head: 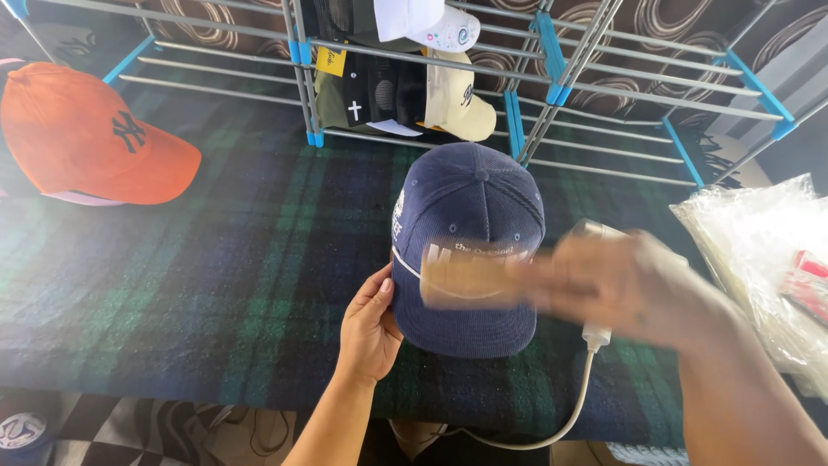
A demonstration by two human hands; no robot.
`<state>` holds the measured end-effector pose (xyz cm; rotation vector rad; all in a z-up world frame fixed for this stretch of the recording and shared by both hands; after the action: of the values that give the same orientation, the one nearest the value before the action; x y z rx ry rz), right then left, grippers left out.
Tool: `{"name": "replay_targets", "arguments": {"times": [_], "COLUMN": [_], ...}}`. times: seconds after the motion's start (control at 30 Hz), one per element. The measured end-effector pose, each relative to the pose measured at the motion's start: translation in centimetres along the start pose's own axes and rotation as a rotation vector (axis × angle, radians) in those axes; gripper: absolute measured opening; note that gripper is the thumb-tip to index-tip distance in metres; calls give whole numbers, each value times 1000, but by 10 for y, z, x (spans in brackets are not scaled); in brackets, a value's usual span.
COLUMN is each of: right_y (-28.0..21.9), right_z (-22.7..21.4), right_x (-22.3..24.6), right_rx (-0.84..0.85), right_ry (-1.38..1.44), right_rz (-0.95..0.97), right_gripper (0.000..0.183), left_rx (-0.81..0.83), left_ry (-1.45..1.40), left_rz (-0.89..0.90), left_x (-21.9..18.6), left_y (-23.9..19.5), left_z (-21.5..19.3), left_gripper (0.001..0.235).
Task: The person places a navy blue cap on a wooden head form and uses a wooden brush to clean the cap's surface. They brush the crown, brim, and sides of the cap while holding it steady with their other hand.
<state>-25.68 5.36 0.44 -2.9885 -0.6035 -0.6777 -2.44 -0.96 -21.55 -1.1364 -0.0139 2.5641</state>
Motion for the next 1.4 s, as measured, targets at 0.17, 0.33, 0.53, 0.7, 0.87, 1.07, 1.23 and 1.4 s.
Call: {"name": "replay_targets", "arguments": {"times": [0.17,0.33,0.53,0.7,0.87,1.07,1.23,1.4], "right_y": [-7,-15,-37,-1,-7,6,12,-26], "right_z": [-4,21,21,52,90,85,91,92], "right_x": [-53,-47,47,76,82,96,74,65], "right_rx": [-224,-211,-434,-339,-257,-211,-26,88], "right_ry": [84,-63,-510,-737,-761,-798,-464,-195], "right_rz": [-146,274,-244,-137,-355,-287,-79,-158], "right_gripper": [35,51,66,56,61,53,58,51], "left_rx": [19,-1,49,83,127,307,293,19], "left_ry": [-15,-13,-53,-99,-158,-235,-273,-64], "left_rz": [-2,-22,2,26,36,69,31,-55], "left_x": [3,4,3,10,9,1,1,-7], "left_y": [2,0,2,5,5,-1,0,-5], "left_z": [-1,-3,-3,-9,-10,-2,-4,4], "left_gripper": [40,40,37,37,47,76,84,90]}}
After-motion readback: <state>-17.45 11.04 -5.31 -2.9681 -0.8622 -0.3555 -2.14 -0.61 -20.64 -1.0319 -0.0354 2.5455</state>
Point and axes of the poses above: each hand's wrist, its own y-axis towards the middle knuckle, its own z-axis out of the palm, x = y × z, the point moved 3 cm from there along y, towards the middle knuckle, and after that the axes turned 15 degrees about y, right-handed, at the moved point
